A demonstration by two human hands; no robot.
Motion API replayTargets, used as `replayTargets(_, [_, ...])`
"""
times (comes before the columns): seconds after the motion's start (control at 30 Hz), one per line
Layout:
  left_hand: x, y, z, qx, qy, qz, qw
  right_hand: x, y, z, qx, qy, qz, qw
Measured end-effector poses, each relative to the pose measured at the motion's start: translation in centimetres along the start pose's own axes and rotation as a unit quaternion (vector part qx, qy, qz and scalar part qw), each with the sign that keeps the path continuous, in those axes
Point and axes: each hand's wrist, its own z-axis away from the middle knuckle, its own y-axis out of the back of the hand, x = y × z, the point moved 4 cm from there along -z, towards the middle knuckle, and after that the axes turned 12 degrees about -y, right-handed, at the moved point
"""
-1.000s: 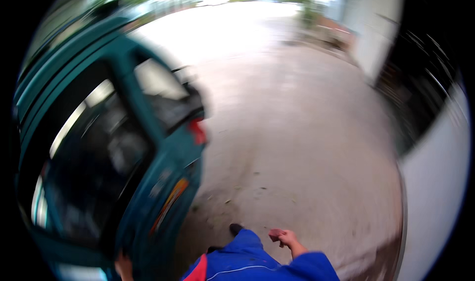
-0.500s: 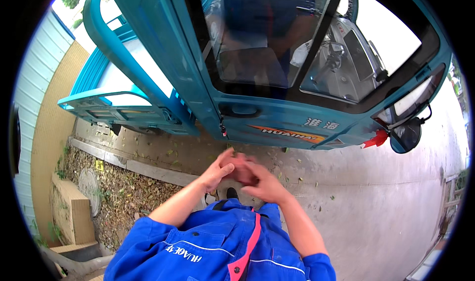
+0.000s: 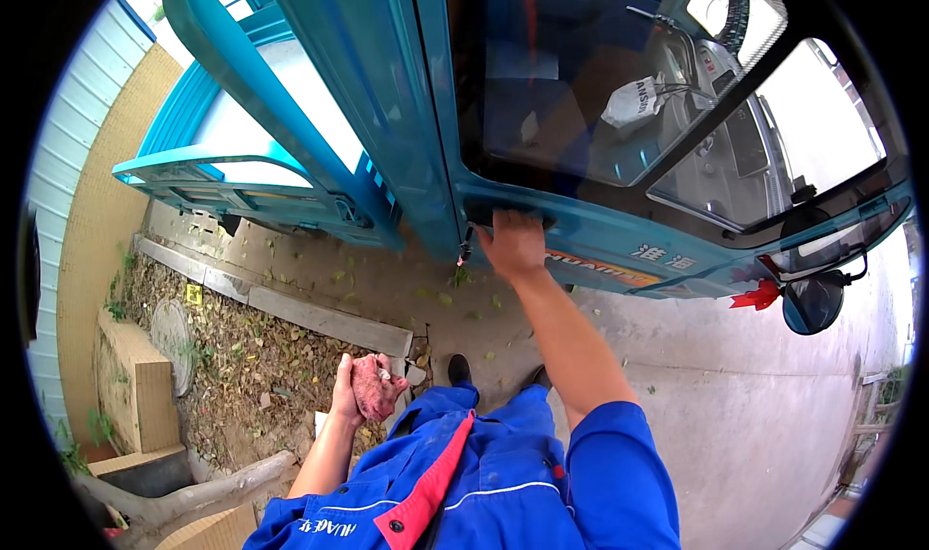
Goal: The person wipes the interior of a teal three-wheeled vehicle using a red cloth. They clean the dashboard, steering column, door frames, and floor mats, then exit and re-enter to wipe the passenger side floor and door panel.
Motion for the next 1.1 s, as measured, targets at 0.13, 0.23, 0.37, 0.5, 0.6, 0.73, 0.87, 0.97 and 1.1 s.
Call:
replayTargets(0.13, [0.0, 1.4, -0.2, 0.004, -0.006, -0.024, 1.000, -0.4, -0.2, -0.4, 0.021, 0.012, 0.005, 1.000])
replayTargets(0.23, [-0.1, 1.0, -1.4, 0.055, -0.007, -0.034, 0.998, -0.5, -0.2, -0.5, 0.003, 0.000, 0.024, 1.000])
replayTargets(0.37, [2.6, -4.6, -5.5, -0.022, -0.074, -0.290, 0.954, -0.1, -0.7, -0.2, -0.027, -0.036, 0.036, 0.998])
replayTargets(0.5, [1.9, -10.4, -10.1, -0.110, -0.110, -0.424, 0.892, -0.6, -0.2, -0.4, -0.006, -0.017, 0.038, 0.999])
replayTargets(0.6, [2.3, -17.0, -13.4, -0.095, -0.210, -0.617, 0.752, 0.0, 0.3, -0.7, -0.071, -0.053, 0.040, 0.995])
replayTargets(0.73, [1.9, -20.7, -16.8, -0.079, -0.188, -0.703, 0.681, -1.8, 2.3, 1.2, 0.073, -0.007, 0.000, 0.997])
replayTargets(0.87, [1.2, -21.4, -19.1, -0.025, -0.233, -0.691, 0.683, -2.2, 4.2, 5.0, 0.108, -0.046, -0.115, 0.986])
replayTargets(0.97, [0.2, -20.7, -19.9, -0.072, -0.205, -0.543, 0.811, -0.8, 2.2, 5.4, -0.039, -0.205, -0.287, 0.935])
replayTargets(1.1, [-1.4, -19.8, -20.6, -0.041, 0.158, -0.112, 0.980, -0.7, 2.1, 5.5, -0.016, -0.219, -0.227, 0.949])
